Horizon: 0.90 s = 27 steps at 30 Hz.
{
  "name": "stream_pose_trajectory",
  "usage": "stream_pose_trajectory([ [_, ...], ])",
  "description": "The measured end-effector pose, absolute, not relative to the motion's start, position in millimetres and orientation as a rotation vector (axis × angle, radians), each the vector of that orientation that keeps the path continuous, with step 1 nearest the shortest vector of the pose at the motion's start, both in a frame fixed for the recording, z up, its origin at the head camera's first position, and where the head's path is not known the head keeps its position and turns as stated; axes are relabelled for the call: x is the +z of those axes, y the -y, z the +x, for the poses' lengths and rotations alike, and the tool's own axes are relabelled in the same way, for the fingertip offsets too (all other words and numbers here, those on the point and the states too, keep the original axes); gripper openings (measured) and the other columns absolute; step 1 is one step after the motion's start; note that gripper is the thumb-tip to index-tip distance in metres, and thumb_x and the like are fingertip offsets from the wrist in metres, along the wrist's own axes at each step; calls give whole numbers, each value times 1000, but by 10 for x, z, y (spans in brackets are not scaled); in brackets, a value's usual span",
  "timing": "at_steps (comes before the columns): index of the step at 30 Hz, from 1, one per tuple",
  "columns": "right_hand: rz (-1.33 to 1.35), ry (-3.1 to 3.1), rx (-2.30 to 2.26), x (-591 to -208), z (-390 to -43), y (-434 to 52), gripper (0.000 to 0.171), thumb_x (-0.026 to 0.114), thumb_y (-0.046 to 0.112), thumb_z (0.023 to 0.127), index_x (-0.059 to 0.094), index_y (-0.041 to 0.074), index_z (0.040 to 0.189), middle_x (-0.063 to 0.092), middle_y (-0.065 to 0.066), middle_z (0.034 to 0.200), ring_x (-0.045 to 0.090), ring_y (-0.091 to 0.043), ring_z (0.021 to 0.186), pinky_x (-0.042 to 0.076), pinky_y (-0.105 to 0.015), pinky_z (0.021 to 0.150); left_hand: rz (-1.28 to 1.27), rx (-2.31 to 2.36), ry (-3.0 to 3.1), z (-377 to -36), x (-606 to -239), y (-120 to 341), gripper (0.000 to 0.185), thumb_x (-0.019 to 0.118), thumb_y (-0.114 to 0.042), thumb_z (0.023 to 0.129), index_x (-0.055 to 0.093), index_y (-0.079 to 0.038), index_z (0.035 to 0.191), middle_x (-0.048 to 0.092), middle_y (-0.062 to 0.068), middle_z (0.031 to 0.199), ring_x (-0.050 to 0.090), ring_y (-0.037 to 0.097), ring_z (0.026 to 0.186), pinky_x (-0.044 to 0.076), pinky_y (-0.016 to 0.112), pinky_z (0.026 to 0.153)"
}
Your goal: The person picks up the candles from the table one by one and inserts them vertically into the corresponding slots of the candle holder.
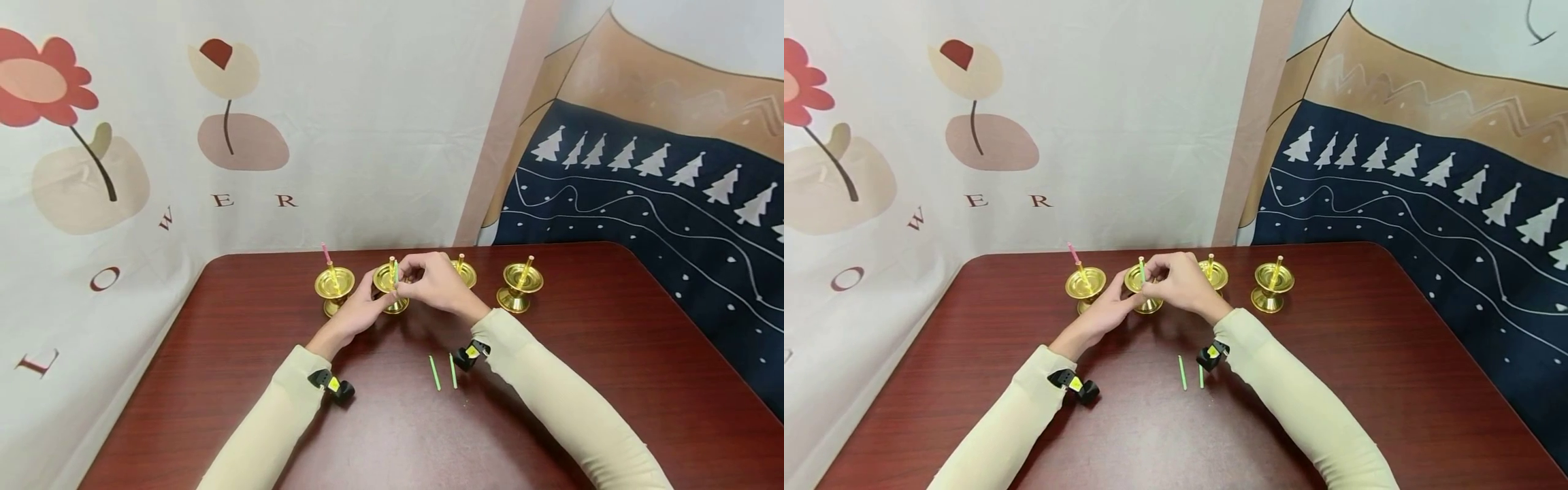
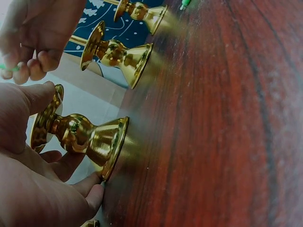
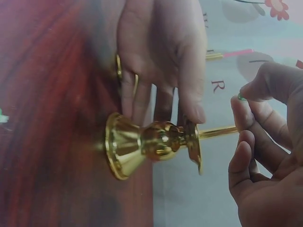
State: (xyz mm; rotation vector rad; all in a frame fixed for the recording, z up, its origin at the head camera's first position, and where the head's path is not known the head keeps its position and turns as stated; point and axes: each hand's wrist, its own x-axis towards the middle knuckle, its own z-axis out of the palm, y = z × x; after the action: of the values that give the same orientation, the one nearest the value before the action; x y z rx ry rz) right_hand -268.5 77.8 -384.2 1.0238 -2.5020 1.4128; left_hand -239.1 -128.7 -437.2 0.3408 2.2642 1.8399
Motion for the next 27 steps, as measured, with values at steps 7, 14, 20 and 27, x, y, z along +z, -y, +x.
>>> stream_pose_trajectory([
  [7,931,2490,1421,-3768,-2783,-762,6,75,11,85,79,7,86,72,3,79,63,-15,74,50,-27,69,333,1836,-2271,-2381,-4357,1276,73,65,-16,112,23,0,169,36,24,170,35,38,159,32,54,127],
  [14,868,2447,1431,-3718,-2852,-744,6,79,8,94,84,6,94,76,1,83,64,-15,75,50,-25,68,296,1827,-2281,-2382,-4355,1273,75,66,-19,112,23,-2,170,35,23,171,34,37,160,31,55,126],
  [20,848,2446,1408,-3720,-2893,-711,7,78,10,100,82,5,97,77,-1,87,66,-15,78,50,-27,72,308,1824,-2282,-2396,-4371,1273,74,65,-19,112,23,-2,170,33,23,172,32,37,161,31,56,127],
  [27,858,2447,1388,-3731,-2910,-688,8,76,10,103,79,6,97,76,-2,88,66,-17,78,51,-29,72,294,1810,-2285,-2387,-4352,1279,76,66,-20,112,22,-3,171,32,22,173,30,36,161,29,55,128],
])
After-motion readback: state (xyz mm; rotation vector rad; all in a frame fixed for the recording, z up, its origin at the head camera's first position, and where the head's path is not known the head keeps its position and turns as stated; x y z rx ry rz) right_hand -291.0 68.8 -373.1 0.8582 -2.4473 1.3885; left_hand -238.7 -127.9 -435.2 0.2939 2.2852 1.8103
